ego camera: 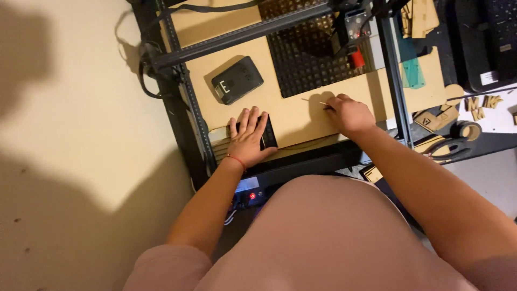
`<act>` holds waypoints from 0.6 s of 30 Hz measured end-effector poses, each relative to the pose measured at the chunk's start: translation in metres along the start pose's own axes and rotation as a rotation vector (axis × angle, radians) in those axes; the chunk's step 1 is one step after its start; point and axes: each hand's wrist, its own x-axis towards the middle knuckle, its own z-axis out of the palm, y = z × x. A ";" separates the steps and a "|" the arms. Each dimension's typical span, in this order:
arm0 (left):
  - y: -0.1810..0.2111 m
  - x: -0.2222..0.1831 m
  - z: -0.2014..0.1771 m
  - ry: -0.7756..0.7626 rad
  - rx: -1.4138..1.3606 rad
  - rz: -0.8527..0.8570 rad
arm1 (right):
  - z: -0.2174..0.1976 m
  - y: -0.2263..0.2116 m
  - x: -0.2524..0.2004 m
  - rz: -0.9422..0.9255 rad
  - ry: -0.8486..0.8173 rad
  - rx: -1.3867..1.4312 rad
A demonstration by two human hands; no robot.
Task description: Removing laser-cut wooden components from a template sheet, peeling off protective masking, and organizing them on a workbench.
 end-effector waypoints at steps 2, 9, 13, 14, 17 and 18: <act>-0.001 -0.001 -0.004 0.003 0.001 0.009 | 0.006 0.003 0.000 0.006 -0.005 0.026; -0.030 0.007 -0.026 0.546 -0.058 0.155 | -0.004 0.004 -0.042 0.090 -0.016 0.062; -0.043 0.012 -0.019 0.725 -0.069 0.146 | -0.003 0.021 -0.058 0.140 -0.032 -0.003; -0.034 0.004 -0.028 0.743 -0.120 0.080 | -0.012 0.018 -0.064 0.149 -0.058 -0.003; -0.018 -0.006 -0.040 0.724 -0.309 -0.063 | -0.036 -0.002 -0.079 0.145 -0.108 -0.010; -0.014 -0.008 -0.042 0.686 -0.450 -0.139 | -0.044 -0.011 -0.083 0.132 -0.131 -0.021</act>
